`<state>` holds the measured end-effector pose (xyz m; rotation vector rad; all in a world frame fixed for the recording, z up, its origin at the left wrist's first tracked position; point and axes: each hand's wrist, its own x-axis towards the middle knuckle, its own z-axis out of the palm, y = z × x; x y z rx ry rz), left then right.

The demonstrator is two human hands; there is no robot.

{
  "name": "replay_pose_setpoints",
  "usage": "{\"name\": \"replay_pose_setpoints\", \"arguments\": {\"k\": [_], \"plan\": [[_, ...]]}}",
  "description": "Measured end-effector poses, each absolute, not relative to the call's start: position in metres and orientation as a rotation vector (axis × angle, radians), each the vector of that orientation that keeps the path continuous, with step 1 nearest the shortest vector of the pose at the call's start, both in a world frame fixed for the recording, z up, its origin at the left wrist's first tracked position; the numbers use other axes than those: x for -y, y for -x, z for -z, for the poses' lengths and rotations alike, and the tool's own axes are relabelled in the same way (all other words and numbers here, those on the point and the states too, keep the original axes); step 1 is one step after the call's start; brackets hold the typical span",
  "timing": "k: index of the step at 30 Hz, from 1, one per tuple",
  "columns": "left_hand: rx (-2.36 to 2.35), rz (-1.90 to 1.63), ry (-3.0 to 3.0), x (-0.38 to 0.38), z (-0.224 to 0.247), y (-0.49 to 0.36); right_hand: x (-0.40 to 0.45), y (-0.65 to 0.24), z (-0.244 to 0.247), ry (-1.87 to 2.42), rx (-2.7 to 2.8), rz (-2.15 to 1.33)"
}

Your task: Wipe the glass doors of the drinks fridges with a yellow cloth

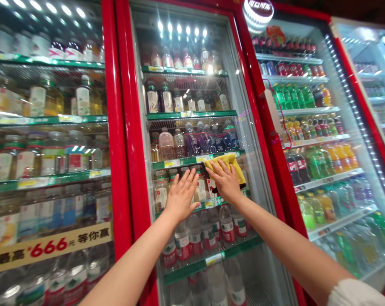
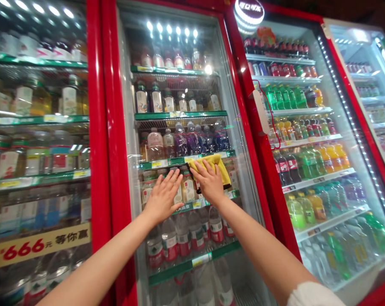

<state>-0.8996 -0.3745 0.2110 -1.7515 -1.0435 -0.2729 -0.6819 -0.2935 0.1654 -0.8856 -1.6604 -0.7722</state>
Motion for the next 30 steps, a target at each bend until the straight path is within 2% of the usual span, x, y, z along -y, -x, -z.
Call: {"name": "replay_pose_setpoints", "arguments": {"k": [4,11,17,23,30], "plan": [[1.038,0.284,1.740,0.377,-0.208,0.905,0.299,0.679,-0.149,0.826,1.809,0.853],[1.024,0.294,1.747,0.379,-0.206,0.913,0.300,0.682,-0.177,0.949,1.687,0.800],[1.039,0.299,1.738,0.390,-0.202,0.932,0.298,0.683,-0.137,0.967,1.682,0.806],[1.026,0.308,1.731,0.397,-0.198,0.945,0.296,0.699,-0.171,0.984,1.610,0.666],[1.051,0.280,1.739,0.401,-0.195,0.947,0.309,0.695,-0.143,0.821,1.957,0.807]]}}
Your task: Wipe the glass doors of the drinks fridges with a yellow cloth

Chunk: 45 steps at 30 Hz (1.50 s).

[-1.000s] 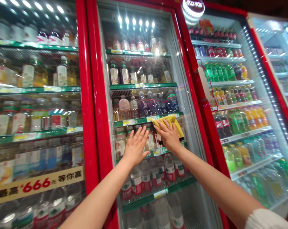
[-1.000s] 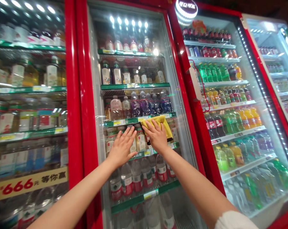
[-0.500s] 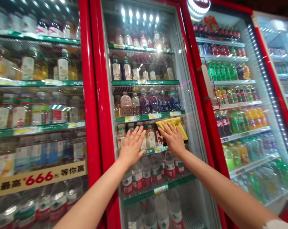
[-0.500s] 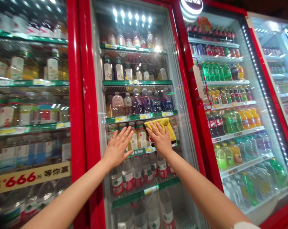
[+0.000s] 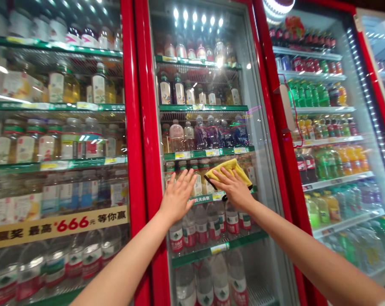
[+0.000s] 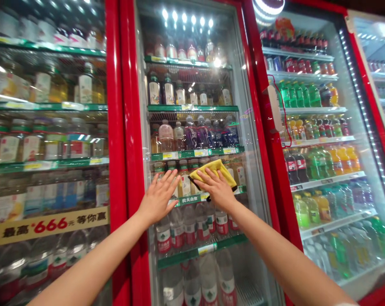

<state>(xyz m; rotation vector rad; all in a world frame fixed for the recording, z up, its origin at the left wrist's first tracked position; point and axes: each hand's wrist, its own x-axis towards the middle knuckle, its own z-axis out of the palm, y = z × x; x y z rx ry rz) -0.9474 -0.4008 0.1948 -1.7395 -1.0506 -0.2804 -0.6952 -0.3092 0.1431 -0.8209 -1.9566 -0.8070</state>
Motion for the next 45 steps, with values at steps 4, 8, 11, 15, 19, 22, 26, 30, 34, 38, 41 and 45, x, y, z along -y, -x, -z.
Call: {"name": "replay_pose_setpoints", "arguments": {"k": [4,8,11,15,19,22,26,30,34,38,41,45], "plan": [[1.044,0.264,1.731,0.406,-0.194,0.957,0.305,0.701,-0.172,1.004,1.740,0.718],[1.069,0.272,1.723,0.411,-0.191,0.961,0.309,0.732,-0.180,0.944,1.687,0.720],[1.078,0.276,1.718,0.415,-0.186,0.964,0.315,0.730,-0.155,0.778,1.883,0.825],[1.057,0.263,1.728,0.421,-0.181,0.974,0.316,0.712,-0.151,0.835,1.918,0.819],[1.059,0.295,1.717,0.424,-0.179,0.983,0.319,0.738,-0.181,0.950,1.733,0.718],[1.066,0.314,1.717,0.427,-0.178,0.984,0.328,0.763,-0.172,0.856,1.801,0.748],[1.115,0.303,1.725,0.433,-0.175,0.987,0.333,0.750,-0.141,0.714,2.020,0.846],[1.137,0.293,1.726,0.441,-0.173,0.999,0.331,0.744,-0.160,0.831,1.929,0.785],[1.158,0.313,1.702,0.446,-0.170,1.011,0.336,0.788,-0.185,0.885,1.773,0.678],[1.173,0.307,1.676,0.455,-0.165,1.017,0.344,0.801,-0.164,0.665,1.997,0.769],[1.173,0.307,1.652,0.462,-0.163,1.021,0.343,0.782,-0.154,0.563,2.121,0.835],[1.184,0.332,1.605,0.466,-0.161,1.026,0.341,0.788,-0.186,0.725,1.932,0.757]]}}
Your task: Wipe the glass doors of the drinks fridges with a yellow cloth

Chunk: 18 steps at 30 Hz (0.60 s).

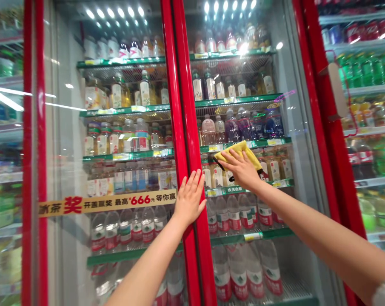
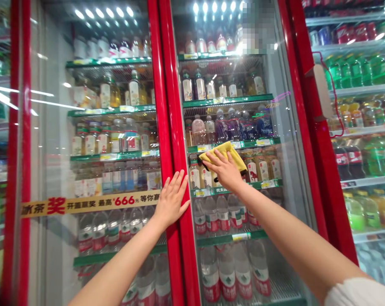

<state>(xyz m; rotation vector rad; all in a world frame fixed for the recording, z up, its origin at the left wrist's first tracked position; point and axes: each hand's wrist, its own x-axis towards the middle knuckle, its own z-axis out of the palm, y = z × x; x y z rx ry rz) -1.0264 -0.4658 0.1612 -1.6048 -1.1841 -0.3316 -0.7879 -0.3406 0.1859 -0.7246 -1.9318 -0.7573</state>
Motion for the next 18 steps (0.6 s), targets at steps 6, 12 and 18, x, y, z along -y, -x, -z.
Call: {"name": "replay_pose_setpoints", "arguments": {"k": [6,12,18], "plan": [[1.197,0.384,1.571,0.461,-0.153,1.030,0.353,0.833,-0.182,0.640,1.930,0.768],[1.214,0.397,1.586,0.462,-0.151,1.030,0.350,0.815,-0.172,0.566,2.045,0.852],[1.210,0.447,1.573,0.459,-0.144,1.029,0.362,0.855,-0.193,0.731,1.849,0.726]]}}
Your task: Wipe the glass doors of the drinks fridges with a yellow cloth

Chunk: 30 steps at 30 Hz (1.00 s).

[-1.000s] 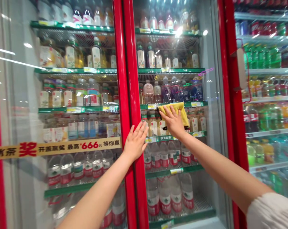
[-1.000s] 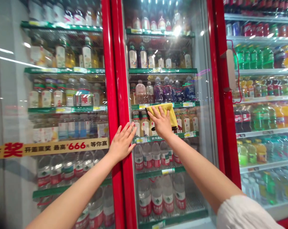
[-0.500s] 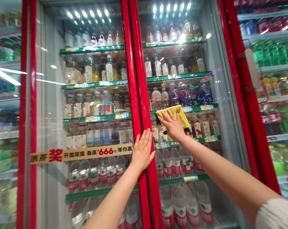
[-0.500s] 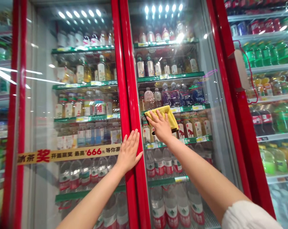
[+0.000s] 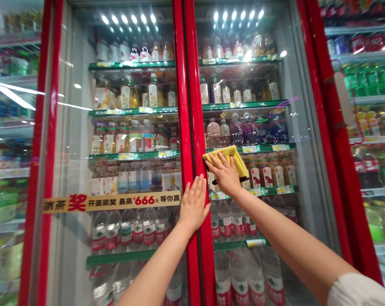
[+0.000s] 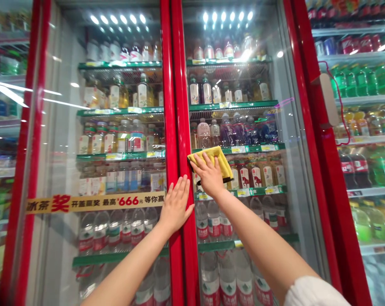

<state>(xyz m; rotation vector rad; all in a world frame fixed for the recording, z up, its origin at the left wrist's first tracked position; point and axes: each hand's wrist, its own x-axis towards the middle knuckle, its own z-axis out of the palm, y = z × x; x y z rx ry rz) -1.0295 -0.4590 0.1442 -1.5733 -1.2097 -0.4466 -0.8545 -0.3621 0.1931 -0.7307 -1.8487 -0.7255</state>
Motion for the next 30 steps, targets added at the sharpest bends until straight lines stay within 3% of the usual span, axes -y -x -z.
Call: {"name": "replay_pose_setpoints", "arguments": {"k": [5,12,21,30], "plan": [[1.227,0.470,1.566,0.457,-0.136,1.028,0.367,0.847,-0.167,0.554,2.046,0.822],[1.248,0.442,1.540,0.462,-0.126,1.029,0.368,0.867,-0.191,0.676,1.850,0.687],[1.229,0.415,1.569,0.477,-0.088,1.041,0.353,0.836,-0.080,0.394,1.958,0.920],[1.280,0.370,1.585,0.478,-0.083,1.038,0.372,0.866,-0.127,0.343,1.800,0.924]]}}
